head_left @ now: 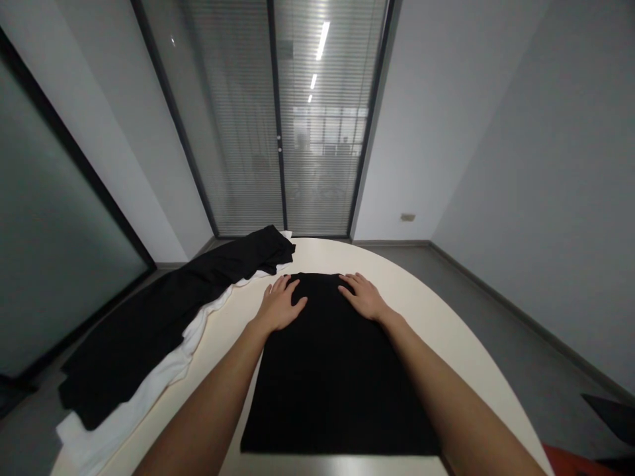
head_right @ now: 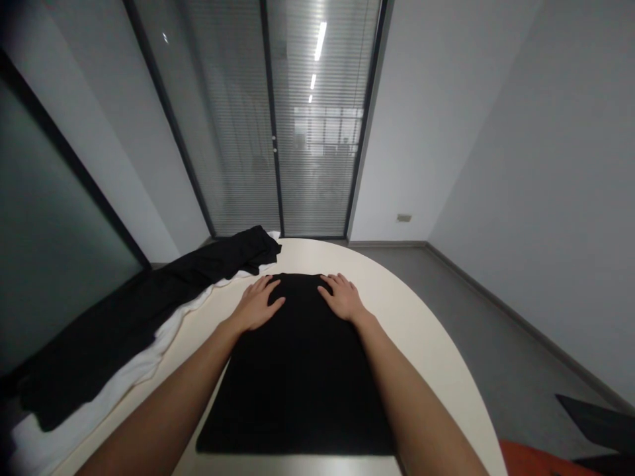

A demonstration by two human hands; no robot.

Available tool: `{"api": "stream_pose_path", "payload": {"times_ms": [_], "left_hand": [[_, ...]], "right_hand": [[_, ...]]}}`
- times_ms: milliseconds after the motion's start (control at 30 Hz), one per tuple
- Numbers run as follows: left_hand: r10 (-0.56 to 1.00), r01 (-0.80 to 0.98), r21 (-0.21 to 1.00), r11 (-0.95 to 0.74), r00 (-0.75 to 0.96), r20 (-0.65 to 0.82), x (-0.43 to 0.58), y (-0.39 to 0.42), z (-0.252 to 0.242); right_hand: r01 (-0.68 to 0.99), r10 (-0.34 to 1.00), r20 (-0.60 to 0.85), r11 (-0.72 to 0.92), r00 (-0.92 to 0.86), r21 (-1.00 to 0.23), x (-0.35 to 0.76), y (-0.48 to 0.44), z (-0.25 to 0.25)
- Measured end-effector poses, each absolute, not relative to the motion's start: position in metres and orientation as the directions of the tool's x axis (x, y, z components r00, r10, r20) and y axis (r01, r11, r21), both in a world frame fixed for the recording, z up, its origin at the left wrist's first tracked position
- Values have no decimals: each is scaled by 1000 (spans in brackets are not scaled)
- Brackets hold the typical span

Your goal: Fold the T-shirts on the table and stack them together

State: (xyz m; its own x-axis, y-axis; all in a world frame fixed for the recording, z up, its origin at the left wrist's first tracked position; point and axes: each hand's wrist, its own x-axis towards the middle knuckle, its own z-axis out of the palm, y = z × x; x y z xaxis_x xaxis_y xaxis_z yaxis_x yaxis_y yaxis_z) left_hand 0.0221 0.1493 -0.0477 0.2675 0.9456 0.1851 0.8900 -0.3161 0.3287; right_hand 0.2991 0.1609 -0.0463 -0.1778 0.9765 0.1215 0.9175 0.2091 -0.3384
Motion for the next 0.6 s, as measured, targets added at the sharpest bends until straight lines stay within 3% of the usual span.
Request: {"api": "stream_pose_path", "payload": {"times_ms": [167, 300, 400, 500, 600], "left_hand": [[948, 881, 362, -305, 243, 207, 21, 156, -49], [945, 876, 403, -266, 154, 289, 14, 163, -49], [951, 880, 425, -212, 86, 296, 8, 168, -48], [961, 875, 466, -129, -6, 278, 3, 172, -47], [968, 844, 531, -75, -67, 243, 0, 176, -48]], "right_hand": [[901, 970, 173, 225, -172, -371, 302, 162, -47], [920, 959, 284, 104, 8, -377, 314, 166, -48], [885, 957, 253, -8, 142, -466, 331, 173, -49], [826, 969, 200, -5, 143, -564, 345, 179, -48], [815, 979, 158, -13, 128, -580, 349, 183, -47]]}}
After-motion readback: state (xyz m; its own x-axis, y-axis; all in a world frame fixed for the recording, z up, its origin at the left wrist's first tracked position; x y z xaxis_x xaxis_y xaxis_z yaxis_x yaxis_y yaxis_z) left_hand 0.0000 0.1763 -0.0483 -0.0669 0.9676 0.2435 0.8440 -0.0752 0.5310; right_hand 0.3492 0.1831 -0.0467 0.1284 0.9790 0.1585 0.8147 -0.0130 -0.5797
